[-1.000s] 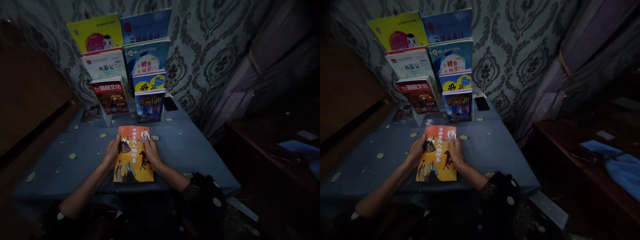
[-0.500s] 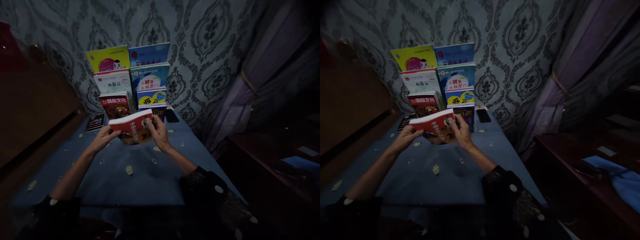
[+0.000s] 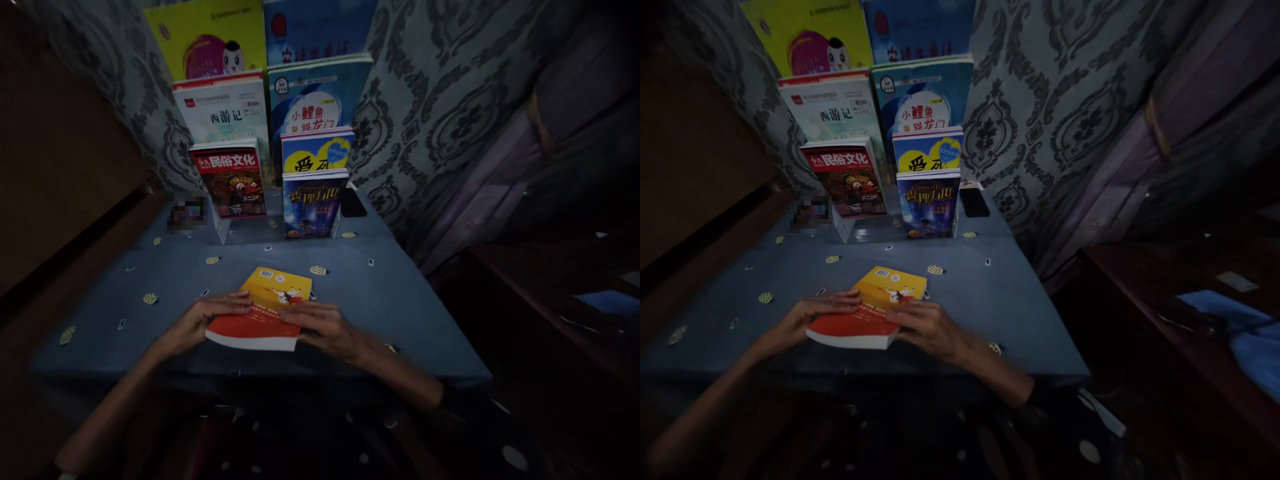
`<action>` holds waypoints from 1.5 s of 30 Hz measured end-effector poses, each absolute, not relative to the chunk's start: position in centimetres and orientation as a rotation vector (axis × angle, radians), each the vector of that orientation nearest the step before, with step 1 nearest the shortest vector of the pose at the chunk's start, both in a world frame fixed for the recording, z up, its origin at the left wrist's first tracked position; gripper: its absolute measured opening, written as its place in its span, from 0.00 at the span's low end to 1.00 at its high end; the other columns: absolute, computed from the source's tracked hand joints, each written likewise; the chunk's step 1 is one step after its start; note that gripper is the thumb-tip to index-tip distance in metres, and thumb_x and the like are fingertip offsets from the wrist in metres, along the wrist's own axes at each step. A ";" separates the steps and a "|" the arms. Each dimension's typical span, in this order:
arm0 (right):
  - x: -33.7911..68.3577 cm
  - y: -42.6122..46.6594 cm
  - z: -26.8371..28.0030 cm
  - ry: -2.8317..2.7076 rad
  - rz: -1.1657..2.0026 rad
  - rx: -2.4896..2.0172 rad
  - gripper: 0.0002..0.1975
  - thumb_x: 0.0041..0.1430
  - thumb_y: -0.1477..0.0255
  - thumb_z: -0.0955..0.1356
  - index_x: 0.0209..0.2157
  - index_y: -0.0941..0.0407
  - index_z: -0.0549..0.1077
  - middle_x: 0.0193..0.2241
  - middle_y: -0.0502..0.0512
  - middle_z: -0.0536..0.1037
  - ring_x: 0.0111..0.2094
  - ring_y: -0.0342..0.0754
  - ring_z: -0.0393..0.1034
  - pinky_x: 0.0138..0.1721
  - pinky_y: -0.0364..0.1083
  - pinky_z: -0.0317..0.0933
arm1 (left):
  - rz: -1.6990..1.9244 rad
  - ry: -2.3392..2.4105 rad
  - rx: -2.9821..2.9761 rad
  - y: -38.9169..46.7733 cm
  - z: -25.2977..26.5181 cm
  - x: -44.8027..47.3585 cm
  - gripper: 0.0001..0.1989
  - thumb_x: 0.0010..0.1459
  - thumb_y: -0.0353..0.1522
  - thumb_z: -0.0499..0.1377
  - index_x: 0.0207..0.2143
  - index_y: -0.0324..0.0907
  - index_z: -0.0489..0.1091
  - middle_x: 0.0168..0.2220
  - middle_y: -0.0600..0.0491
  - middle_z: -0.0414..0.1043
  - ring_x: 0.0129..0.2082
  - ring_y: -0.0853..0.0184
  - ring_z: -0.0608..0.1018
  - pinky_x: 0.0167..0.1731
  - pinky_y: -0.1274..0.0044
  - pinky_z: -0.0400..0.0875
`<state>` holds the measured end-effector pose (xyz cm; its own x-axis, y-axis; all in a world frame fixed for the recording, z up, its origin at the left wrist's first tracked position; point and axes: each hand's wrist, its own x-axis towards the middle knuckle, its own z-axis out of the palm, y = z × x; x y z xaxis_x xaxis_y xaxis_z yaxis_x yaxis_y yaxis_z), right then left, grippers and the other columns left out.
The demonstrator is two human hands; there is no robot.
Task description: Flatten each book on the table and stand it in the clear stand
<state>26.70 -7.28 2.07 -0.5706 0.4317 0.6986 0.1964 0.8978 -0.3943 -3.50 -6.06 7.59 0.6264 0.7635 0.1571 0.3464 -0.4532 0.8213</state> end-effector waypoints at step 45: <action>23.1 -2.2 3.2 -1.223 0.758 -0.898 0.18 0.66 0.52 0.63 0.39 0.53 0.71 0.29 0.51 0.78 0.30 0.47 0.73 0.31 0.42 0.69 | 1.449 1.140 1.243 -1.0 3.8 6.1 0.34 0.42 0.62 0.65 0.30 0.39 0.75 0.27 0.50 0.78 0.27 0.63 0.78 0.27 0.76 0.74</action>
<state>23.07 -2.16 3.25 0.1903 0.8727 0.4497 -0.0138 0.4604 -0.8876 6.09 -1.05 3.79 -0.1051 0.9784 0.1782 -0.0576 -0.1848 0.9811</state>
